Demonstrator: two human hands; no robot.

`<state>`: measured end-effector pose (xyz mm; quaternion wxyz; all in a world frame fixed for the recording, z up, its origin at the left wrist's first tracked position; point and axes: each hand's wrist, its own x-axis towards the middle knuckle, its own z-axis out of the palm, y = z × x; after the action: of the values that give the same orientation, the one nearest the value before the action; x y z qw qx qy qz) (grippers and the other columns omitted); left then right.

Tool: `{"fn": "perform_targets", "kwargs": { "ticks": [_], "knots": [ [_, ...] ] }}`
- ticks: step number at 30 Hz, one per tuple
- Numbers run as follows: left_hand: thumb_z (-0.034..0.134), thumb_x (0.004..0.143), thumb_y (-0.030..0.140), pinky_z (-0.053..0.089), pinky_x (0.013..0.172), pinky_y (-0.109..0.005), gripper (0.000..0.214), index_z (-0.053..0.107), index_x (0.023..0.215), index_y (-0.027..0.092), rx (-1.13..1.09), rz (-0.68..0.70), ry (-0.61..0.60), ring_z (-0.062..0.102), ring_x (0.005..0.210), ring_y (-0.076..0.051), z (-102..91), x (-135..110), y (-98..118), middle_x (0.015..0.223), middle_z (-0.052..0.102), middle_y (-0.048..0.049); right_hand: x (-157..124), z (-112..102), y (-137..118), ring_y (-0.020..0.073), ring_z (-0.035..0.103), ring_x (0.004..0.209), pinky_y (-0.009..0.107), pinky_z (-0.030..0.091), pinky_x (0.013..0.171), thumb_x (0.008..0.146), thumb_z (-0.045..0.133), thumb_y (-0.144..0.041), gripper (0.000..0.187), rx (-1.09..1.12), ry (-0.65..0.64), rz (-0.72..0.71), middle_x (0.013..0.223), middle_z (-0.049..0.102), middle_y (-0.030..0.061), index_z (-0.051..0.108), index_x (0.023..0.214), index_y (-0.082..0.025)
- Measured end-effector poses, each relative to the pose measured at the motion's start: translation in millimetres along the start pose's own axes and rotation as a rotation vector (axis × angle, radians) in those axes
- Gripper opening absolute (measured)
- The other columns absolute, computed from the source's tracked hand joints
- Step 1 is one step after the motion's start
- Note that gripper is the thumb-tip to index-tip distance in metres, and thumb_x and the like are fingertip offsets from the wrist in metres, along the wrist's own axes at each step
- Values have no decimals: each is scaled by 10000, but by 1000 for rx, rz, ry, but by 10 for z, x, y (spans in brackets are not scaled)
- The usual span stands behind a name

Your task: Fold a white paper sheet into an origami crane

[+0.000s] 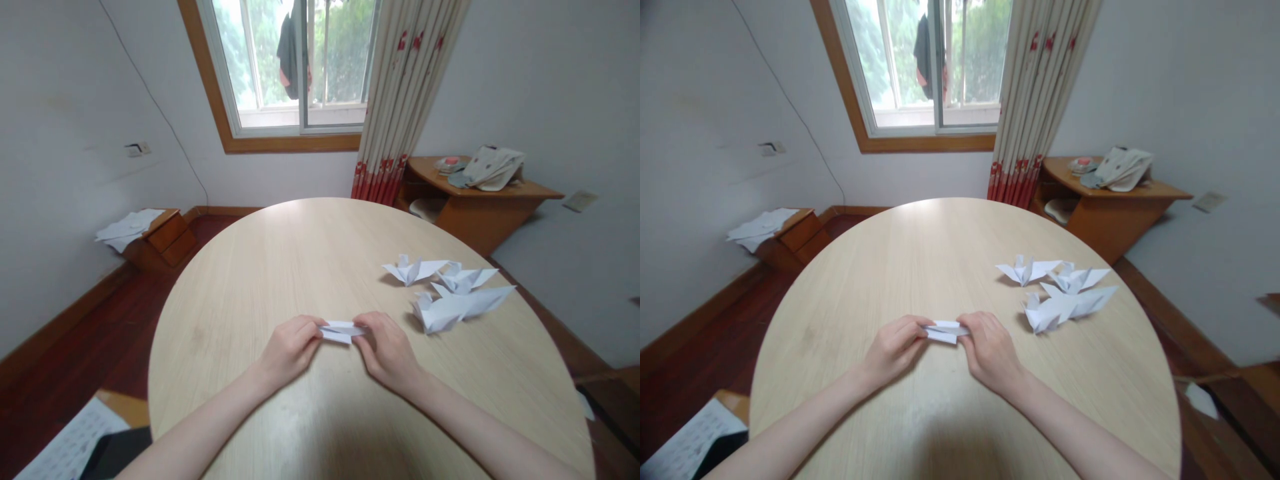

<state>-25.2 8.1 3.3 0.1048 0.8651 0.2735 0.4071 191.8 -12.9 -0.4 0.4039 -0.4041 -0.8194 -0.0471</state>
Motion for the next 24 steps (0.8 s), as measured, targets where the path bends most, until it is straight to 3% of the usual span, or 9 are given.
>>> {"fn": "perform_targets", "kwargs": {
  "ticks": [7,15,24],
  "knots": [
    [466,931,156,556,743,-295,194,549,1105,176,13,-19,22,674,844,-177,4,-14,-21,924,693,-76,40,-32,-32,213,563,745,333,440,647,890,415,-80,209,-33,-97,-88,814,638,82,580,988,-161],
    [423,950,141,552,785,-321,222,589,1093,176,37,1,-27,651,913,-187,-15,16,-33,971,680,-95,64,-79,-45,240,610,941,397,493,801,832,416,-61,370,107,-171,-68,1023,675,116,547,1164,-159],
    [430,950,160,540,806,-340,196,568,1087,177,6,-72,-120,654,923,-196,16,-6,-80,978,688,-81,35,-36,-9,226,666,894,384,547,775,926,410,-112,279,92,-187,-42,981,715,106,591,1130,-171]
  ]
}}
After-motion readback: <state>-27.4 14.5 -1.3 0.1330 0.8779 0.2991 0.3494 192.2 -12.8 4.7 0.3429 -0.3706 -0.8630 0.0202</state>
